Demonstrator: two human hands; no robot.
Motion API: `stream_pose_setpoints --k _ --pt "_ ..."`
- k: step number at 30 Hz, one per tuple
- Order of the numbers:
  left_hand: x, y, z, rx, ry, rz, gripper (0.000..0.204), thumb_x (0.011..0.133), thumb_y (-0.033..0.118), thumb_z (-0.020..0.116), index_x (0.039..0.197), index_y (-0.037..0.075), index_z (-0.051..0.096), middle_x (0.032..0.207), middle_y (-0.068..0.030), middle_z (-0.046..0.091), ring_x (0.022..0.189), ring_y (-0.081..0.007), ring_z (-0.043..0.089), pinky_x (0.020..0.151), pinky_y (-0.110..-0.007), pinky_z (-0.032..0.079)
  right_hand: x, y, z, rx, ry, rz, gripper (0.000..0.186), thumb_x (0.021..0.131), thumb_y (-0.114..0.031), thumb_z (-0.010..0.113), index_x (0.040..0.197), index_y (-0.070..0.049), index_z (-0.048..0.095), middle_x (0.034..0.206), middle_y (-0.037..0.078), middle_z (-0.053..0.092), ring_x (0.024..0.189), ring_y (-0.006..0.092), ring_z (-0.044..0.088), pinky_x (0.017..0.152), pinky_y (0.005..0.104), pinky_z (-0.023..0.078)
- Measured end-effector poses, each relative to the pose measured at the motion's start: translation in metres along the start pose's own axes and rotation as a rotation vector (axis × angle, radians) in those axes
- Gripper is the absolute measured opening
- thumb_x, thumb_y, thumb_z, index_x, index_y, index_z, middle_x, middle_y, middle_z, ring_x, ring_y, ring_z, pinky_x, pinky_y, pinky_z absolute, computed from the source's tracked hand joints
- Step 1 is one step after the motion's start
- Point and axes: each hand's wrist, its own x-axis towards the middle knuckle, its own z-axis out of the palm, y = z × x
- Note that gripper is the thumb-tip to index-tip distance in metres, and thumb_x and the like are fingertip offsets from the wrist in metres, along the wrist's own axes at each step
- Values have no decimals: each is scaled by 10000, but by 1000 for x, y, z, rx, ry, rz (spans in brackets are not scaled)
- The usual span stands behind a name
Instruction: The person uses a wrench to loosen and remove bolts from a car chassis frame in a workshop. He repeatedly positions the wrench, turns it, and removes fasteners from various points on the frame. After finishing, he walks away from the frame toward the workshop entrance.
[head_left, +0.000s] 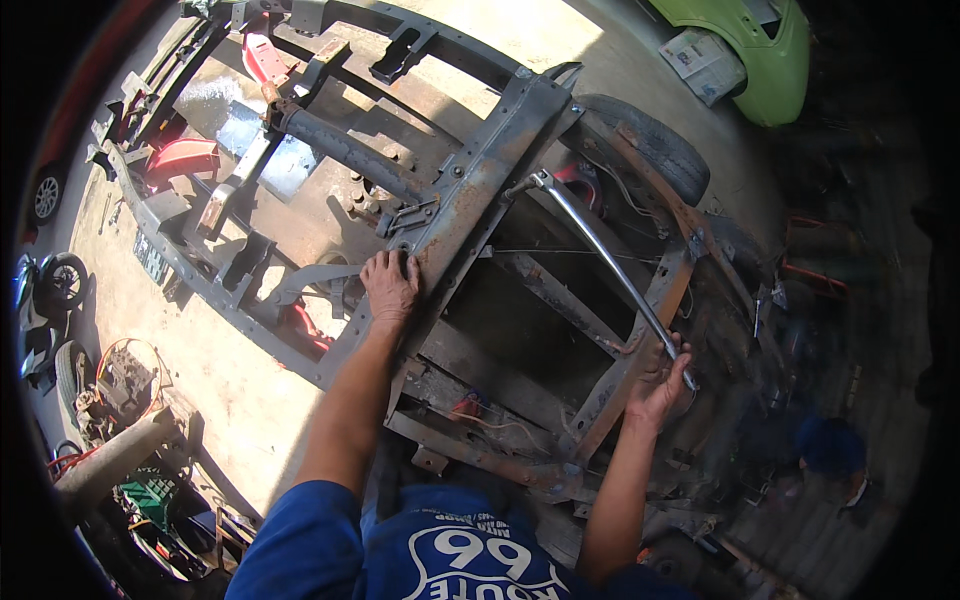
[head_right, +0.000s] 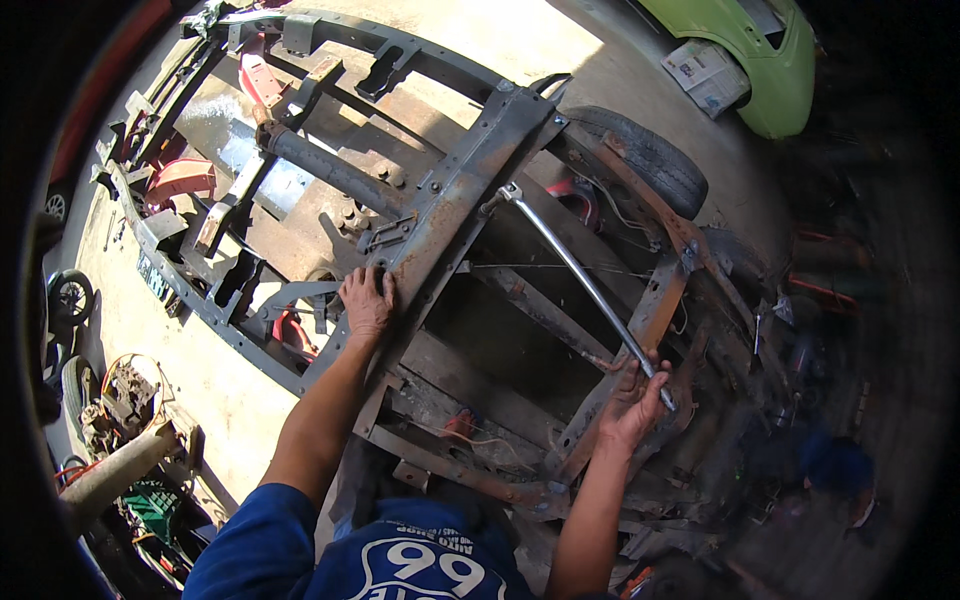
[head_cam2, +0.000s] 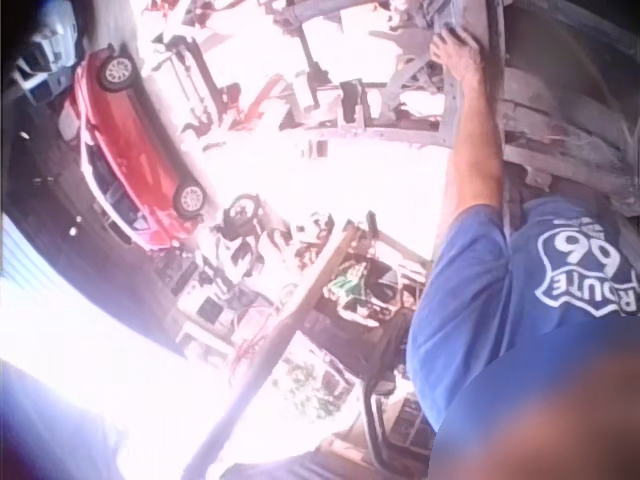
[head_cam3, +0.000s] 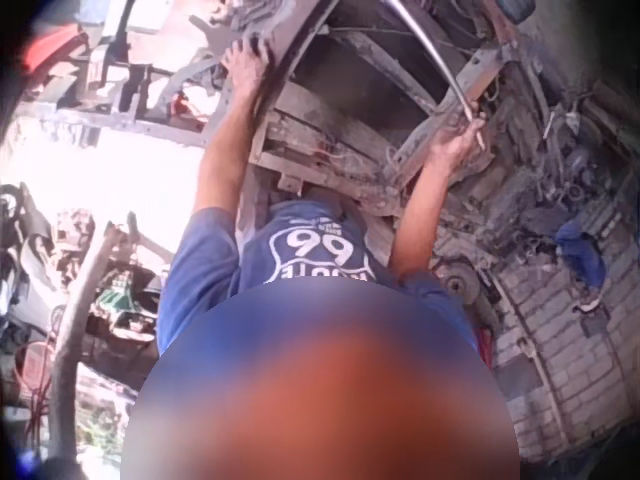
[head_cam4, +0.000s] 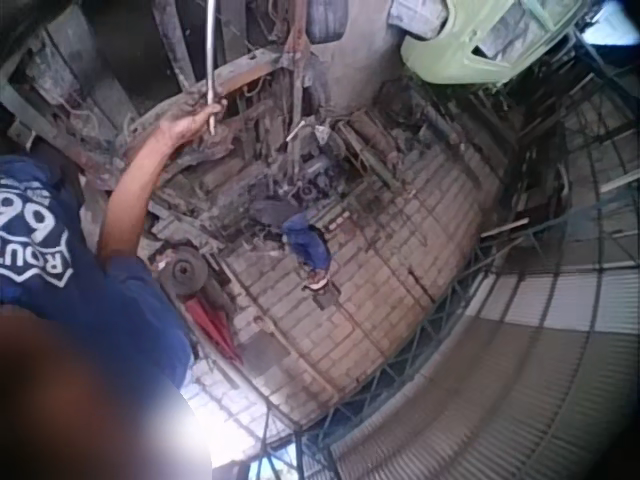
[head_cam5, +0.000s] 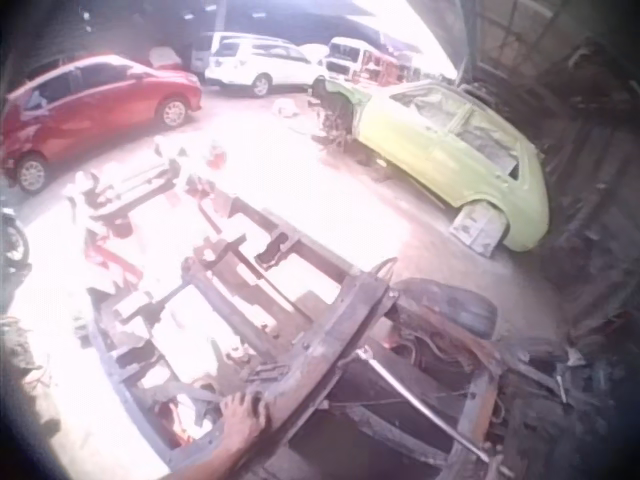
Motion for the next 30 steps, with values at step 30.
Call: stream_pose_setpoints --k 30 --pt "3 4 2 -27 1 0 283 872 296 642 1053 79 646 1021 -129 599 1057 -326 548 970 -473 378 -166 202 326 -962 -1446 -490 145 800 -177 664 897 -87 604 917 92 619 917 260 600 944 442 371"
